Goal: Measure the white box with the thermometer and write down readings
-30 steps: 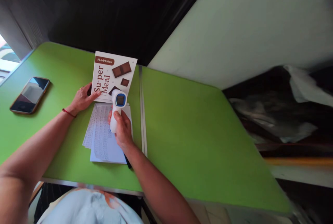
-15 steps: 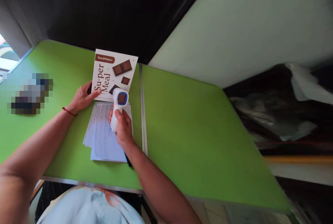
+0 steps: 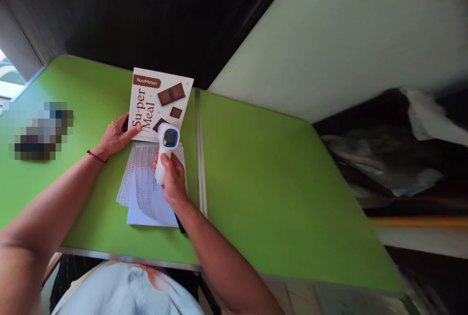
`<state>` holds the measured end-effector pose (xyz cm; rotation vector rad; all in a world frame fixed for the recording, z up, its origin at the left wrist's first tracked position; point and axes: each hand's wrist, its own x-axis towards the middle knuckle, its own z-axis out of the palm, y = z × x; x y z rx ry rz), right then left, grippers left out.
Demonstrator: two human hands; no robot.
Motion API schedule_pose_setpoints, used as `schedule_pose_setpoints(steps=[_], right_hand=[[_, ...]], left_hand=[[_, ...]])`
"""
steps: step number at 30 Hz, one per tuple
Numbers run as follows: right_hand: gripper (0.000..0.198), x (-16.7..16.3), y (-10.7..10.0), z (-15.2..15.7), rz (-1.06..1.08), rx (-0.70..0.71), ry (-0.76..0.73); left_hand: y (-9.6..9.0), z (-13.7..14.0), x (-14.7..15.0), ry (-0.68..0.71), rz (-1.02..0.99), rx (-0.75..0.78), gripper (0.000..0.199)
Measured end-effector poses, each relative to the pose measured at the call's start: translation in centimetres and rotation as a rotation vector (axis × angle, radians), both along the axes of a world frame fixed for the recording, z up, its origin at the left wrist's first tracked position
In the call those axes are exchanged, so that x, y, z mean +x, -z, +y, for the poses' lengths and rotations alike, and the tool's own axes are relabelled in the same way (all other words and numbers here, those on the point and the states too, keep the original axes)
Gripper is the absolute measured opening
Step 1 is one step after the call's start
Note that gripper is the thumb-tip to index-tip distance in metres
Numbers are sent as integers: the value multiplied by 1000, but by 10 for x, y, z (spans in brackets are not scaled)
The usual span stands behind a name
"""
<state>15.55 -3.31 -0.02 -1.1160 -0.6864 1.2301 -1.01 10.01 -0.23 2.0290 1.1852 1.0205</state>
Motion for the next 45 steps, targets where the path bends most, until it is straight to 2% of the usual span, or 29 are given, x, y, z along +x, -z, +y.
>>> schedule_pose_setpoints(steps=[9,45], right_hand=[[36,0,0,0,24,-10,15],[40,2,5,1,-46,6,11]], left_hand=[[0,0,0,25,-22,-16,69],[2,0,1,-28,11,-8,67]])
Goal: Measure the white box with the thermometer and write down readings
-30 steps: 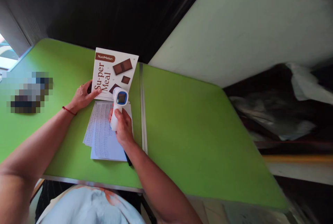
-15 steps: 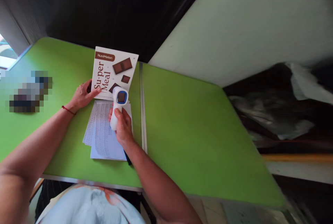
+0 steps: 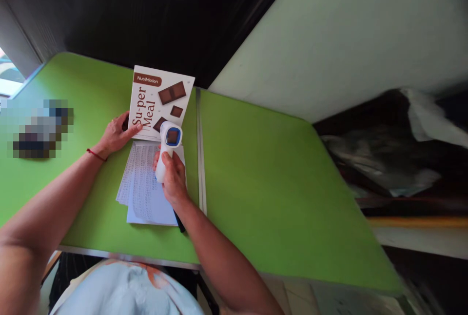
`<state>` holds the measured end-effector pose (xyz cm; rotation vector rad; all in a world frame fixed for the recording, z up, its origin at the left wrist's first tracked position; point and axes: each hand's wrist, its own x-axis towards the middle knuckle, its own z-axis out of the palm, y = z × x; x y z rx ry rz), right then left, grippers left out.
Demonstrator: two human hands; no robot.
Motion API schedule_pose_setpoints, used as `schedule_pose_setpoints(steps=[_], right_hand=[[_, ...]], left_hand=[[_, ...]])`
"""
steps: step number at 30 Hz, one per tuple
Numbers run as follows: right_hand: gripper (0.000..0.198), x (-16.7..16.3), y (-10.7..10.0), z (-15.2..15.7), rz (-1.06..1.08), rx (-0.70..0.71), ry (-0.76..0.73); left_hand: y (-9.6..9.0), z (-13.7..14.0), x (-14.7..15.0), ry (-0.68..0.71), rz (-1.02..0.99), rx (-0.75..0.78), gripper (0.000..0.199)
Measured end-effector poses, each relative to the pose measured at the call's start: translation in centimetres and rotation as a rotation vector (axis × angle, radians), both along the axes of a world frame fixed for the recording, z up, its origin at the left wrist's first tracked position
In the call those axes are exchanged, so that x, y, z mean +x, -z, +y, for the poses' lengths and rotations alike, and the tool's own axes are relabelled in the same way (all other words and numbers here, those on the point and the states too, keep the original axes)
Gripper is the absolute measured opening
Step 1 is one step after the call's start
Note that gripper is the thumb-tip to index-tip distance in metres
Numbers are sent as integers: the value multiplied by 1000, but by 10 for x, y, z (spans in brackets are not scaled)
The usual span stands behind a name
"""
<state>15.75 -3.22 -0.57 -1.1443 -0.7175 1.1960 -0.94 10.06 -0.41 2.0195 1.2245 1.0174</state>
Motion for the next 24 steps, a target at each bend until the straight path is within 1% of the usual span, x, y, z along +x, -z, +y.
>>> schedule_pose_setpoints(steps=[10,17,24], right_hand=[[39,0,0,-1,3,4,-10],[40,1,0,0,8,-9,-17],[40,0,0,0,3,-14,-32]], left_hand=[[0,0,0,5,9,4,71],[0,0,0,12,0,-7,66],[-1,0,1,16,-10,-20,67]])
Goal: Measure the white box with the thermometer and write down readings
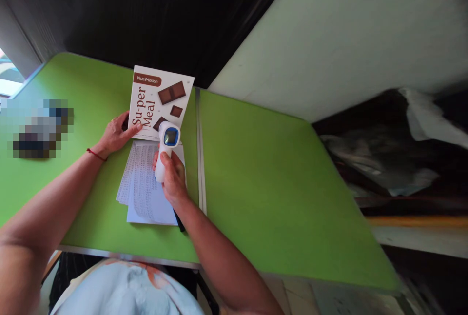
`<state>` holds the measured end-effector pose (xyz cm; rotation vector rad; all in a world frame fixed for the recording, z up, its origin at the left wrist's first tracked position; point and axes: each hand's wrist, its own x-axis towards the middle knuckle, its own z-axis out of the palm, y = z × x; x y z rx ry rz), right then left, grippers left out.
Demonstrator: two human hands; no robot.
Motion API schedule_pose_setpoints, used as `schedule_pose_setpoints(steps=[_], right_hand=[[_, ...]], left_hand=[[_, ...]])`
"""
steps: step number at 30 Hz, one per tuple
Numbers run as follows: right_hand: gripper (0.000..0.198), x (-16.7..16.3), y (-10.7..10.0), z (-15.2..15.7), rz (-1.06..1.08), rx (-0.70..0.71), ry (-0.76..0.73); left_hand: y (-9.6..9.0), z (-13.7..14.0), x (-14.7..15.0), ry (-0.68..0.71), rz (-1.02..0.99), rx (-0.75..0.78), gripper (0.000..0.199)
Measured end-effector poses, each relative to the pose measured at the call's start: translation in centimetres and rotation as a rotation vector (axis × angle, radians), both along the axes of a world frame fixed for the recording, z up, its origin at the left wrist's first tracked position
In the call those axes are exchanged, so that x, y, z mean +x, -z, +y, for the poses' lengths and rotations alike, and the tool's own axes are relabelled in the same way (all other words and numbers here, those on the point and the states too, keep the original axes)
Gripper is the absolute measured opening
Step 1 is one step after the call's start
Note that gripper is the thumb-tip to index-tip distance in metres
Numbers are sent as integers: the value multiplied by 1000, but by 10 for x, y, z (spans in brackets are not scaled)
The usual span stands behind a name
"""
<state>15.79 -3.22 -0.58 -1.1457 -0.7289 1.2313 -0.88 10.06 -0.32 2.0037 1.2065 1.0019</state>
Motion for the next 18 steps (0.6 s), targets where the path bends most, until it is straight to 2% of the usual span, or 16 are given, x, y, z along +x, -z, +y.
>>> schedule_pose_setpoints(steps=[13,18], right_hand=[[38,1,1,1,-23,12,13],[37,2,3,1,-38,4,-5]], left_hand=[[-2,0,0,-16,41,-50,75],[-3,0,-2,13,-6,-78,78]])
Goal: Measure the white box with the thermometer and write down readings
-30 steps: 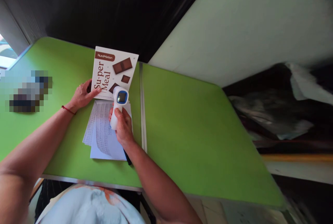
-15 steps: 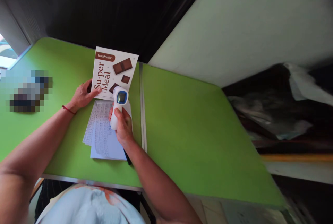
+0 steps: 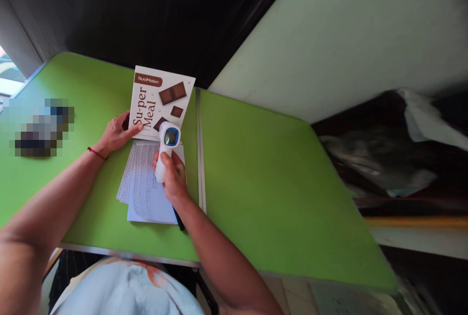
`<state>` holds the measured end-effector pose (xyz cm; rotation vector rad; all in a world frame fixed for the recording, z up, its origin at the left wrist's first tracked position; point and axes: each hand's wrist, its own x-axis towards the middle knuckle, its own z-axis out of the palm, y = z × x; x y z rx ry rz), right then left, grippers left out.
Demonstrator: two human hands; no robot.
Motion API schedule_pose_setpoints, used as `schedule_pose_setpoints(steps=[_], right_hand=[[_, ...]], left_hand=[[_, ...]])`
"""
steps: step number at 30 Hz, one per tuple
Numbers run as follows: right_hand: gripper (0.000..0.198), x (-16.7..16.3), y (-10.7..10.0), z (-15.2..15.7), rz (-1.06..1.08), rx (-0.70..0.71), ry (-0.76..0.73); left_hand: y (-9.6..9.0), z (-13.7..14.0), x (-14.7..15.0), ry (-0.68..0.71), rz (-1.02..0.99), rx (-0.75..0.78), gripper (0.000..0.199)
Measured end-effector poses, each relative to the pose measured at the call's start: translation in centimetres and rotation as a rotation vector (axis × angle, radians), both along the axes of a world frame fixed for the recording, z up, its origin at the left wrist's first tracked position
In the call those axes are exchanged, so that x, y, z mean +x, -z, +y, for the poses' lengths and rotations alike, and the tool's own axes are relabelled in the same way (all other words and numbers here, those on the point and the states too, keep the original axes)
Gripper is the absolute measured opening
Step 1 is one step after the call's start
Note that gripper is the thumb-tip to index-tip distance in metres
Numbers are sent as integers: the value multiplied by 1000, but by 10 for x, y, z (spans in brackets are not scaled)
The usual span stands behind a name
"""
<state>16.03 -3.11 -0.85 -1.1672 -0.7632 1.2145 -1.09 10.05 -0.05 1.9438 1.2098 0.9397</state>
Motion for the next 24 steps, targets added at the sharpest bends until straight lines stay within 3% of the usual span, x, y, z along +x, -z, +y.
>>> schedule_pose_setpoints(steps=[4,8,14,19,24], right_hand=[[36,1,0,1,-21,2,-19],[37,20,-16,3,-104,27,-70],[46,90,-38,2,-643,28,-170],[46,121,-10,-7,-1259,-98,-46],[46,114,16,-8,-1410,-34,69]], left_hand=[[-1,1,0,92,-95,-22,82],[5,6,0,90,-139,19,89],[20,20,0,-71,91,167,81],[23,22,5,-199,162,168,51],[9,15,13,-359,196,31,44]])
